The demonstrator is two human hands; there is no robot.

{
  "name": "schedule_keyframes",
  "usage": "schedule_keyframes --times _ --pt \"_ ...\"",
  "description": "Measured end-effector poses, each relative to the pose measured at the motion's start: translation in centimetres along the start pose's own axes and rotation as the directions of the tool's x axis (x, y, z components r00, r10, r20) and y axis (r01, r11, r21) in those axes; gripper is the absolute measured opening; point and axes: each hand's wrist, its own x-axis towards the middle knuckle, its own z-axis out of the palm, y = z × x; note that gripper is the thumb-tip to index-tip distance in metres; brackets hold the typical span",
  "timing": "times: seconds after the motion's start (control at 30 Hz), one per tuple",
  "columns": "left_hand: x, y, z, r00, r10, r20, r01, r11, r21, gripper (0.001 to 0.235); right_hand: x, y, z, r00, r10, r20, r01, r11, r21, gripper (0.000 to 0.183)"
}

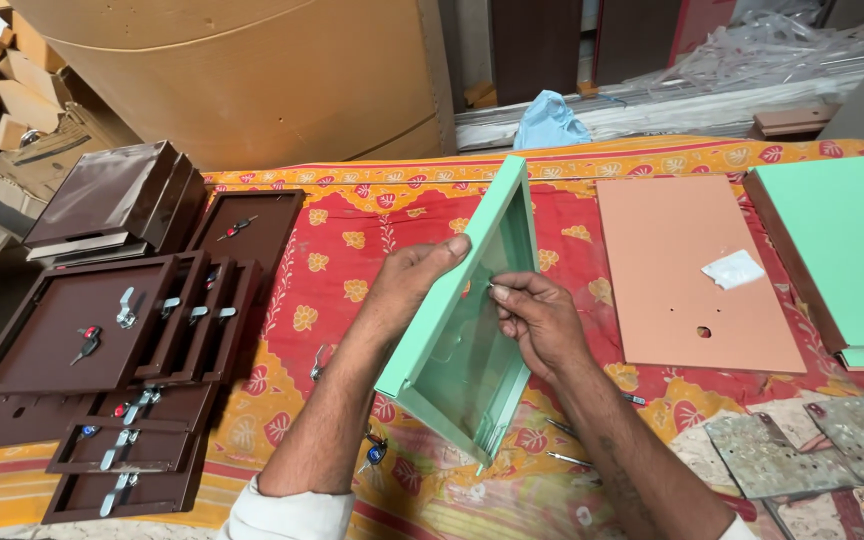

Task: The person assembles a lock mechanism into a light green metal box. They insert the lock body, align the handle, and secure it with a screwdriver. The person then tests the lock by turning the key and operating the handle.

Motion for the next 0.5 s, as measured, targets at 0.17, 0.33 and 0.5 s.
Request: schedule_keyframes --times 0.17,0.33,0.5 --pt "-0.2 0.3 0.7 1.000 -0.016 -0.024 0.016 1.000 -0.025 0.062 -0.1 -0.4 -0.2 1.000 0.007 0.013 -0.007 1.000 0.011 0.014" --pt "-1.0 0.4 1.0 1.000 0.008 -0.005 -0.008 0.999 -0.053 0.060 0.0 -0.1 -0.4 1.000 0.020 0.009 -0.019 0.999 -0.028 0.013" --pt "-1.4 0.3 3.6 0.995 0.098 0.035 -0.098 0.995 -0.014 0.050 -1.3 -1.4 -1.8 0.991 -0.031 -0.132 0.009 0.986 -0.165 0.015"
